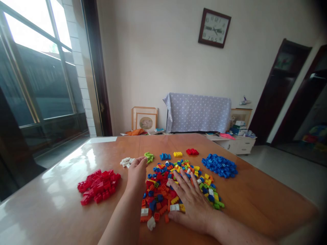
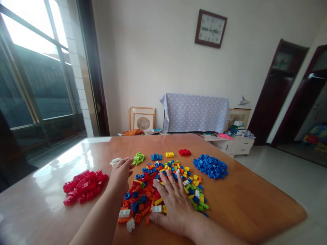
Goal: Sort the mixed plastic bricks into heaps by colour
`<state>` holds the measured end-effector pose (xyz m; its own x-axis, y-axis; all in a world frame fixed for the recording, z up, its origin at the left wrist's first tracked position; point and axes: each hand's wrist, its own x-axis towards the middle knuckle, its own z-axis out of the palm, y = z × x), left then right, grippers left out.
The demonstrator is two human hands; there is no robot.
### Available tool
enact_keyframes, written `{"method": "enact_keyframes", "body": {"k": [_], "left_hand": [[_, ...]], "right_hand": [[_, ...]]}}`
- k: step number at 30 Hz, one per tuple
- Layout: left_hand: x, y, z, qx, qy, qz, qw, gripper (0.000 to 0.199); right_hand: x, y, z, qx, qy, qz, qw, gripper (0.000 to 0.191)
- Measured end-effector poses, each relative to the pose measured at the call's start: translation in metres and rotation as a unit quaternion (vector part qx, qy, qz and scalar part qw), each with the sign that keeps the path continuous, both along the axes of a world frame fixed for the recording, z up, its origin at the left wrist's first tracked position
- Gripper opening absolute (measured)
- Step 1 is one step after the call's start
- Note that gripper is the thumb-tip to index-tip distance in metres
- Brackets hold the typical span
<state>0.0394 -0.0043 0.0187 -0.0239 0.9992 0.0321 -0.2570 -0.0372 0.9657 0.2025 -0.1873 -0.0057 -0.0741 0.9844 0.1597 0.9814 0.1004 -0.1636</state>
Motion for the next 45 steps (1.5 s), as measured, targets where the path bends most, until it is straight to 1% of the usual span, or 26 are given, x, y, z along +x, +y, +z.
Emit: {"method": "enact_keyframes", "body": {"k": [4, 9, 13, 16, 18, 19, 22, 25, 26, 27, 28, 30, 33, 35, 37, 40, 45], "left_hand": [[0.000, -0.002, 0.003, -0.006, 0.006, -0.016, 1.000, 0.038], [0.001, -0.004, 0.003, 0.005, 0.020, -0.028, 0.999, 0.040], [0.002, -0.006, 0.002, 0.003, 0.042, -0.042, 0.998, 0.038], [0.003, -0.008, 0.004, 0.009, 0.047, -0.054, 0.997, 0.039], [0.003, -0.009, 0.006, 0.008, 0.043, -0.056, 0.997, 0.039], [0.003, -0.010, 0.007, 0.006, 0.041, -0.055, 0.998, 0.039], [0.003, -0.011, 0.010, 0.001, 0.038, -0.051, 0.998, 0.039], [0.003, -0.012, 0.013, -0.003, 0.034, -0.052, 0.998, 0.040], [0.003, -0.012, 0.013, -0.004, 0.033, -0.054, 0.998, 0.040], [0.003, -0.013, 0.013, -0.003, 0.035, -0.056, 0.998, 0.040], [0.004, -0.013, 0.012, -0.002, 0.039, -0.058, 0.998, 0.040], [0.005, -0.012, 0.010, 0.006, 0.050, -0.062, 0.997, 0.039], [0.007, -0.011, 0.005, 0.023, 0.069, -0.068, 0.995, 0.040], [0.009, -0.010, 0.002, 0.029, 0.077, -0.075, 0.994, 0.042], [0.009, -0.010, 0.002, 0.029, 0.081, -0.080, 0.993, 0.043], [0.009, -0.012, 0.004, 0.030, 0.083, -0.085, 0.992, 0.041], [0.009, -0.013, 0.004, 0.037, 0.082, -0.091, 0.992, 0.042]], "right_hand": [[0.005, 0.007, 0.002, -0.013, 0.007, 0.015, 1.000, 0.099], [0.007, 0.004, 0.007, -0.004, 0.005, 0.033, 0.999, 0.095], [0.010, 0.002, 0.009, 0.034, 0.017, 0.037, 0.999, 0.086], [0.015, 0.000, 0.013, 0.099, 0.074, 0.020, 0.992, 0.076], [0.023, -0.004, 0.016, 0.156, 0.144, -0.009, 0.977, 0.066], [0.028, -0.007, 0.017, 0.185, 0.183, -0.031, 0.965, 0.061], [0.049, -0.022, 0.017, 0.252, 0.289, -0.106, 0.918, 0.051], [0.070, -0.043, 0.010, 0.288, 0.347, -0.188, 0.872, 0.052], [0.075, -0.051, 0.006, 0.291, 0.354, -0.214, 0.863, 0.053], [0.078, -0.060, 0.001, 0.285, 0.351, -0.237, 0.860, 0.054], [0.080, -0.068, -0.003, 0.271, 0.338, -0.254, 0.865, 0.056], [0.078, -0.082, -0.013, 0.221, 0.284, -0.267, 0.894, 0.063], [0.067, -0.092, -0.026, 0.122, 0.175, -0.241, 0.947, 0.079], [0.059, -0.091, -0.031, 0.070, 0.116, -0.225, 0.965, 0.083], [0.054, -0.084, -0.033, 0.034, 0.076, -0.217, 0.973, 0.081], [0.055, -0.068, -0.029, -0.001, 0.049, -0.212, 0.976, 0.079], [0.064, -0.042, -0.025, -0.010, 0.051, -0.193, 0.980, 0.079]]}}
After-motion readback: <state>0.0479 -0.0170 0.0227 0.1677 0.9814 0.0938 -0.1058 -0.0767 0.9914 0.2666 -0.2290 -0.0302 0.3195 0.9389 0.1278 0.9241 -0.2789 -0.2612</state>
